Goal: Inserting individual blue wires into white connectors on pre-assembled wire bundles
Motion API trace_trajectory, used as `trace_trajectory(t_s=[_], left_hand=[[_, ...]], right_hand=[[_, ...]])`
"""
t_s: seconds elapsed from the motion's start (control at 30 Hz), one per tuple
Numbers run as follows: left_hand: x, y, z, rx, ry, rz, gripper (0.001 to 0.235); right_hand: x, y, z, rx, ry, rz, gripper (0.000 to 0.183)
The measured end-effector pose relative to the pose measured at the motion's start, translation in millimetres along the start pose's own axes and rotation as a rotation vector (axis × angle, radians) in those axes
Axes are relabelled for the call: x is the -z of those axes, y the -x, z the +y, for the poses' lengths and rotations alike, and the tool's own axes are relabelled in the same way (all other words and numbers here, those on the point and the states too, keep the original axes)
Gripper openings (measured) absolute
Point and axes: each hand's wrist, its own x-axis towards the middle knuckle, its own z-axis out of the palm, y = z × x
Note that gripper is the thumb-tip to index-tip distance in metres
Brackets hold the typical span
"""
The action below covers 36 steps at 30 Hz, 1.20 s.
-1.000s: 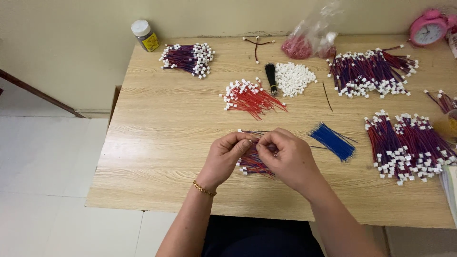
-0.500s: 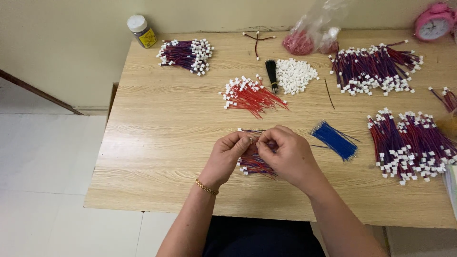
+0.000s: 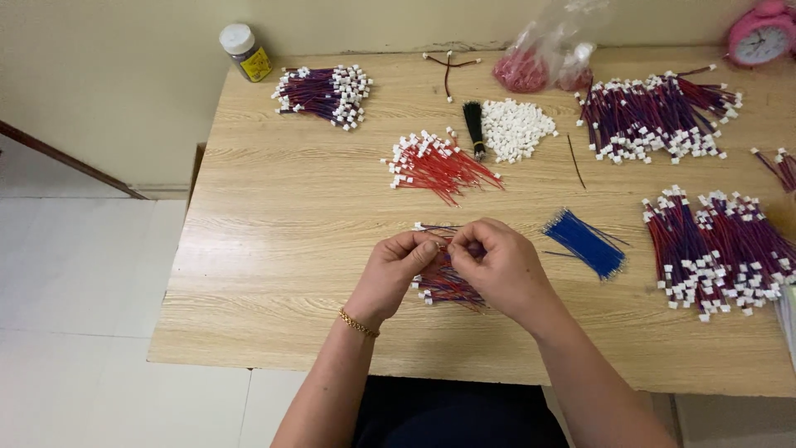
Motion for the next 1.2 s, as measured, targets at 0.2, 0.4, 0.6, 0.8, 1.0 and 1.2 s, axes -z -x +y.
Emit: trace_trajectory(t_s=[0.2, 0.4, 0.6, 0.8, 1.0, 1.2], left_hand=[[0, -3, -10, 0.034, 0.104, 0.069, 0.016], [5, 0, -32, 0.082, 0.166, 0.061, 0.019], [-6, 9, -27, 0.073, 0.221, 0.055, 0.02], [-7, 20, -19, 0.08, 0.229, 0.033, 0.021], [-13, 27, -16, 0.098, 0.272, 0.044, 0.023], [-12, 30, -18, 0.122, 0.376, -0.037, 0.022]], right_hand=[[-3, 2, 6, -0.007, -0.069, -0.031, 0.01], [1, 11, 6, -0.009, -0.036, -0.007, 0.009], [-13, 25, 10, 0.018, -0.107, -0.059, 0.011], [-5, 36, 4, 0.03, -0.102, 0.021, 0.008], [-1, 38, 9, 0.018, -0.142, 0.045, 0.009], [4, 43, 6, 0.059, -0.14, 0.037, 0.007]])
